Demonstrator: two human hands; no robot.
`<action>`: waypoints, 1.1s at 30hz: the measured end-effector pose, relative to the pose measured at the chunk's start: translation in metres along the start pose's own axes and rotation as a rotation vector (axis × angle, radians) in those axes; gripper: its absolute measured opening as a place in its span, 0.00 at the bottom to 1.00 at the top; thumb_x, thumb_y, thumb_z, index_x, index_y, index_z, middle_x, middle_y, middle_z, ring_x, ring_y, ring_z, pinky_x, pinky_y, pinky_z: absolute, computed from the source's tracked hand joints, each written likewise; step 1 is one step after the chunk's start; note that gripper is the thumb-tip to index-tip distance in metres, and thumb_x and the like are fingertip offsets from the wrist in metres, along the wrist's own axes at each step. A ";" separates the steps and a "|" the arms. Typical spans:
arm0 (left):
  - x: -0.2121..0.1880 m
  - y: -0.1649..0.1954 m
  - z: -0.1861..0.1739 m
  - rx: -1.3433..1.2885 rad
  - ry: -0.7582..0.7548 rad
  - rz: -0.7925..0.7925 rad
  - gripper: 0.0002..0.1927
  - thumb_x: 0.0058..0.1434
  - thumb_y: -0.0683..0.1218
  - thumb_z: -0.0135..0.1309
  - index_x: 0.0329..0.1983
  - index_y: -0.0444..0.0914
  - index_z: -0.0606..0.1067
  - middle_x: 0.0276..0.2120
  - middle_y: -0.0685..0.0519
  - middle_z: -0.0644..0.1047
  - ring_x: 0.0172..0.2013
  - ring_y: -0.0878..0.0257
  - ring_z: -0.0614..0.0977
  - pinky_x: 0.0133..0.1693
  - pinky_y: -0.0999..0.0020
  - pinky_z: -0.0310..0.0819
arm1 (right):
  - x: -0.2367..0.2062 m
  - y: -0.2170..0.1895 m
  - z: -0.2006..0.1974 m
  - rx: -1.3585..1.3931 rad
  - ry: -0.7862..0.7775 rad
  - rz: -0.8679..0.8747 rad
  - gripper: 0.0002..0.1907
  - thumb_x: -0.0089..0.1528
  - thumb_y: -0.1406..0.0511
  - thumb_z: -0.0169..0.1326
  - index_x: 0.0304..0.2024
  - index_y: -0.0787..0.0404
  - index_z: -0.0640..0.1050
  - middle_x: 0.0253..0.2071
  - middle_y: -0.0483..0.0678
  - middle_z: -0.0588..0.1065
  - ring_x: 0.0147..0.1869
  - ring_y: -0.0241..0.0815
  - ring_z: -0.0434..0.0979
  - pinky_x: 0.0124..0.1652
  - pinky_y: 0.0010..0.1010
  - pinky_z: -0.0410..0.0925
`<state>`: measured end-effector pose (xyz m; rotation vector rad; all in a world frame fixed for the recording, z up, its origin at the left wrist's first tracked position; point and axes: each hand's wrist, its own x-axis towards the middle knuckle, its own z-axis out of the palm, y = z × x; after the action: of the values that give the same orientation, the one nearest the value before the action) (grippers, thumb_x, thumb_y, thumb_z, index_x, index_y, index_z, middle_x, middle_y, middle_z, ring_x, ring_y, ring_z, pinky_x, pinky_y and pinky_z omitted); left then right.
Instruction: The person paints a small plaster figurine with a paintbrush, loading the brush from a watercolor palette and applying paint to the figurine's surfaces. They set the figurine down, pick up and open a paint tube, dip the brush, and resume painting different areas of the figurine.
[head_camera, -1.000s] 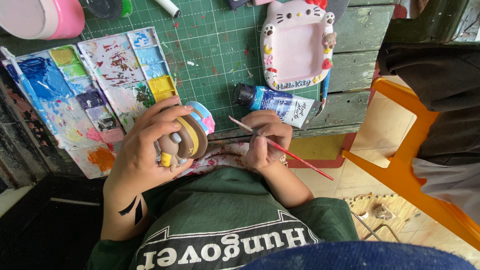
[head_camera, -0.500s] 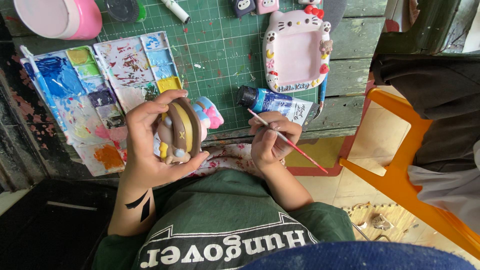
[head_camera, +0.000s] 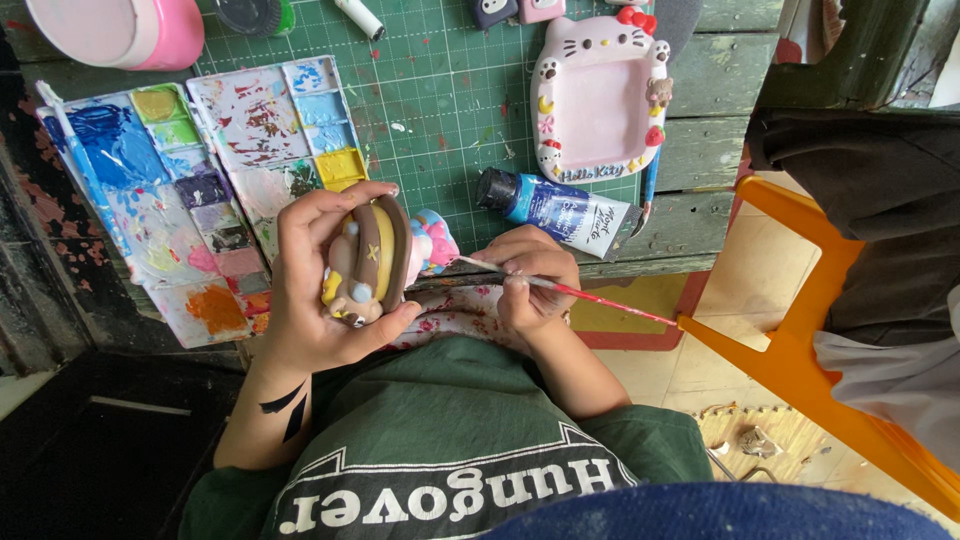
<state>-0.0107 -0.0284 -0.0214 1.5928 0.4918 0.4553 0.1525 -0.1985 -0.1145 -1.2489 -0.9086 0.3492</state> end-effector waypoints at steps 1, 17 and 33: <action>0.000 0.000 0.000 -0.006 -0.005 -0.001 0.46 0.56 0.41 0.68 0.70 0.38 0.52 0.66 0.36 0.66 0.62 0.56 0.74 0.66 0.64 0.67 | 0.001 -0.001 -0.001 0.003 -0.018 0.015 0.07 0.71 0.64 0.50 0.44 0.59 0.66 0.35 0.57 0.80 0.36 0.47 0.79 0.40 0.36 0.74; 0.007 0.006 0.000 0.128 0.014 0.048 0.46 0.53 0.42 0.71 0.67 0.36 0.53 0.65 0.34 0.67 0.62 0.52 0.76 0.63 0.62 0.71 | 0.004 -0.008 -0.001 -0.008 -0.064 0.063 0.04 0.70 0.67 0.49 0.42 0.61 0.68 0.38 0.59 0.80 0.39 0.48 0.79 0.42 0.37 0.75; 0.011 0.011 0.004 0.246 0.034 0.070 0.47 0.51 0.43 0.74 0.64 0.35 0.54 0.64 0.34 0.70 0.62 0.49 0.80 0.61 0.61 0.76 | 0.004 -0.007 0.006 -0.069 -0.047 -0.028 0.05 0.69 0.67 0.48 0.40 0.64 0.69 0.37 0.57 0.77 0.37 0.49 0.79 0.39 0.38 0.74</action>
<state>0.0009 -0.0257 -0.0105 1.8456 0.5345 0.4897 0.1488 -0.1936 -0.1066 -1.2946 -0.9840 0.3283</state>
